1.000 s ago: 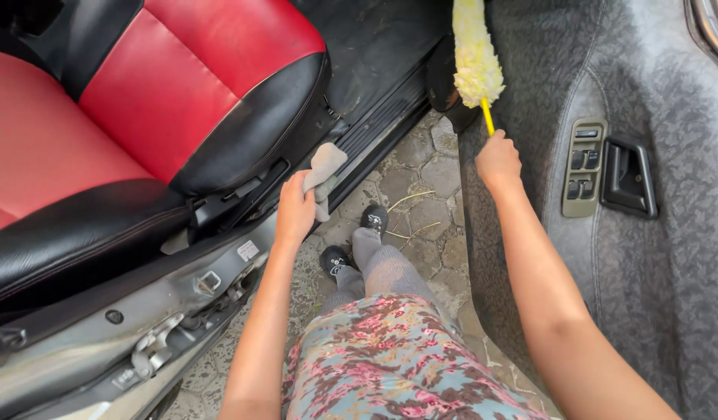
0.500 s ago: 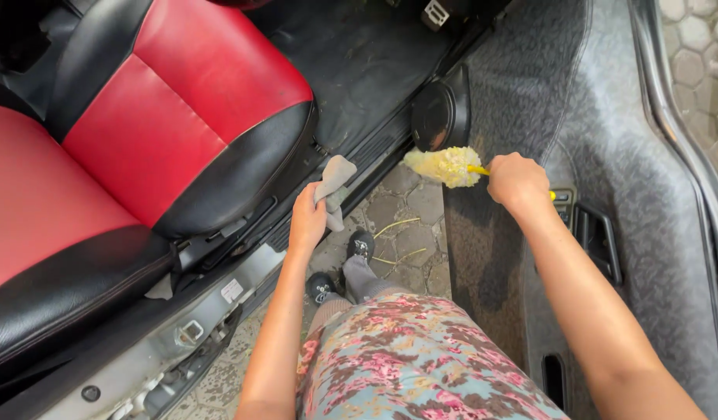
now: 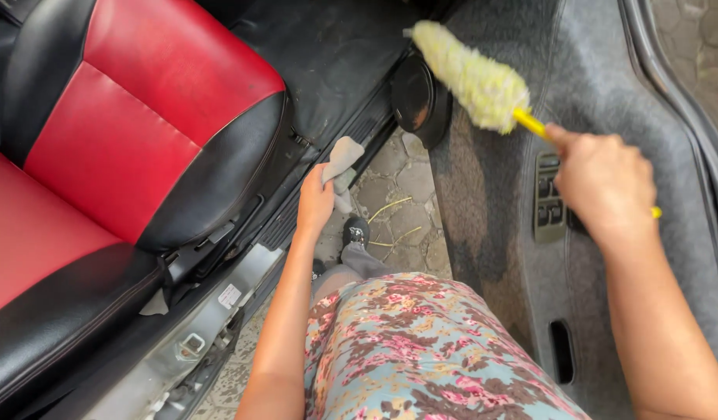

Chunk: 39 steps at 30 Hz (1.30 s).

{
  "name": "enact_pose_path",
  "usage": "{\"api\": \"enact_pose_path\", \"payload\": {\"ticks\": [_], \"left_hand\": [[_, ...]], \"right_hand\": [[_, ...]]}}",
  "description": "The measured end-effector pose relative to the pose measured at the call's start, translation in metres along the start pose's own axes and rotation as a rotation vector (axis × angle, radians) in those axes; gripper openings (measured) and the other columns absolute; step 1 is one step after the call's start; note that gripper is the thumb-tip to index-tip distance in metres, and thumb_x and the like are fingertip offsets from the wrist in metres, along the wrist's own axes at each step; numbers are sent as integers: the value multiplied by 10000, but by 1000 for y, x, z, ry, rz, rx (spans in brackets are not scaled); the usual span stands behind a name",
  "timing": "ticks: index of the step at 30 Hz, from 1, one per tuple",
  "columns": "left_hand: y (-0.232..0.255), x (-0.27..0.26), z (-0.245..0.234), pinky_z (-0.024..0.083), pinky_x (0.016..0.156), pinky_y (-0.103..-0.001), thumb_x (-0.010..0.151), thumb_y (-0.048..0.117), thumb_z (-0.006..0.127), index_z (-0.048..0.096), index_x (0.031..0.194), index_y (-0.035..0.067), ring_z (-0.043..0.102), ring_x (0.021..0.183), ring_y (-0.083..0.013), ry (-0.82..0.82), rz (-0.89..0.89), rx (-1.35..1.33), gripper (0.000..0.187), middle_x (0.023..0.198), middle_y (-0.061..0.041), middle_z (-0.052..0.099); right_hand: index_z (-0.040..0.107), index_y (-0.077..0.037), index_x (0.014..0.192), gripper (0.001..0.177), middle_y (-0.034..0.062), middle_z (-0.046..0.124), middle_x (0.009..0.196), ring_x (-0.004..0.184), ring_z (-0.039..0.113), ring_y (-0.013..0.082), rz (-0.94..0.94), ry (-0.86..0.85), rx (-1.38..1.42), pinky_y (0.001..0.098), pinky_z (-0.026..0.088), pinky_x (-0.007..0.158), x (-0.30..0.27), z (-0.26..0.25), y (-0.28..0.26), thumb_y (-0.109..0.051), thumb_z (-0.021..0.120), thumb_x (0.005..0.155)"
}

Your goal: Cleaning the seats and door panels of a car using a duster and a cloth.

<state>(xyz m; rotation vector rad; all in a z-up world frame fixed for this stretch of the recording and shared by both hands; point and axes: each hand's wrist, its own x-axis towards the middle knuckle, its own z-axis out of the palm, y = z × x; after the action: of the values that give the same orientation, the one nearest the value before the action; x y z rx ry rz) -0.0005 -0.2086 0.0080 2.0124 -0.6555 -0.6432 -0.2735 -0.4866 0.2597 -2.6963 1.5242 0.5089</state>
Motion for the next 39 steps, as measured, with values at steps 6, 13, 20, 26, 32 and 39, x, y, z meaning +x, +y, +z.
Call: {"api": "enact_pose_path", "payload": {"ticks": [6, 13, 20, 26, 32, 39], "left_hand": [[-2, -29, -7, 487, 991, -438, 986, 81, 539, 619, 1246, 21, 635, 1173, -394, -106, 67, 46, 278, 1182, -215, 688], [8, -77, -30, 491, 1000, -435, 991, 107, 559, 604, 1267, 25, 633, 1185, -389, -127, 124, 37, 291, 1207, -217, 681], [-9, -120, -34, 498, 976, -432, 992, 127, 564, 612, 1247, 38, 647, 1162, -382, -215, 100, 32, 274, 1176, -206, 693], [-13, -150, -12, 502, 951, -432, 996, 133, 568, 620, 1230, 45, 659, 1141, -382, -294, 112, 46, 256, 1150, -198, 702], [4, -173, 0, 513, 933, -416, 1002, 128, 554, 618, 1212, 39, 684, 1101, -363, -351, 140, 9, 237, 1125, -187, 713], [2, -201, 16, 506, 934, -433, 977, 124, 570, 604, 1269, 54, 668, 1139, -375, -280, 124, 6, 302, 1162, -201, 704]], "right_hand": [[722, -318, 1392, 427, 265, 731, 934, 802, 711, 480, -53, 65, -10, 558, 579, 756, -58, -11, -3, -160, 586, 1020], [685, -101, 1394, 422, 289, 698, 875, 725, 687, 501, -55, 437, 131, 569, 566, 637, -132, -4, -28, -25, 621, 984], [656, -211, 1415, 459, 255, 730, 1042, 952, 713, 463, 242, -243, 129, 558, 579, 829, -260, 192, 3, -158, 609, 961], [700, -294, 1360, 412, 230, 725, 1130, 1026, 701, 459, 287, -349, 159, 548, 570, 877, -289, 157, 17, -169, 634, 973], [647, -226, 1462, 440, 275, 721, 985, 861, 702, 503, 195, 47, 284, 585, 562, 772, -298, 118, -13, -120, 582, 1040], [642, -324, 1402, 523, 242, 728, 1097, 981, 716, 471, 256, -374, 193, 563, 578, 844, -350, 192, 51, -106, 595, 929]]}}
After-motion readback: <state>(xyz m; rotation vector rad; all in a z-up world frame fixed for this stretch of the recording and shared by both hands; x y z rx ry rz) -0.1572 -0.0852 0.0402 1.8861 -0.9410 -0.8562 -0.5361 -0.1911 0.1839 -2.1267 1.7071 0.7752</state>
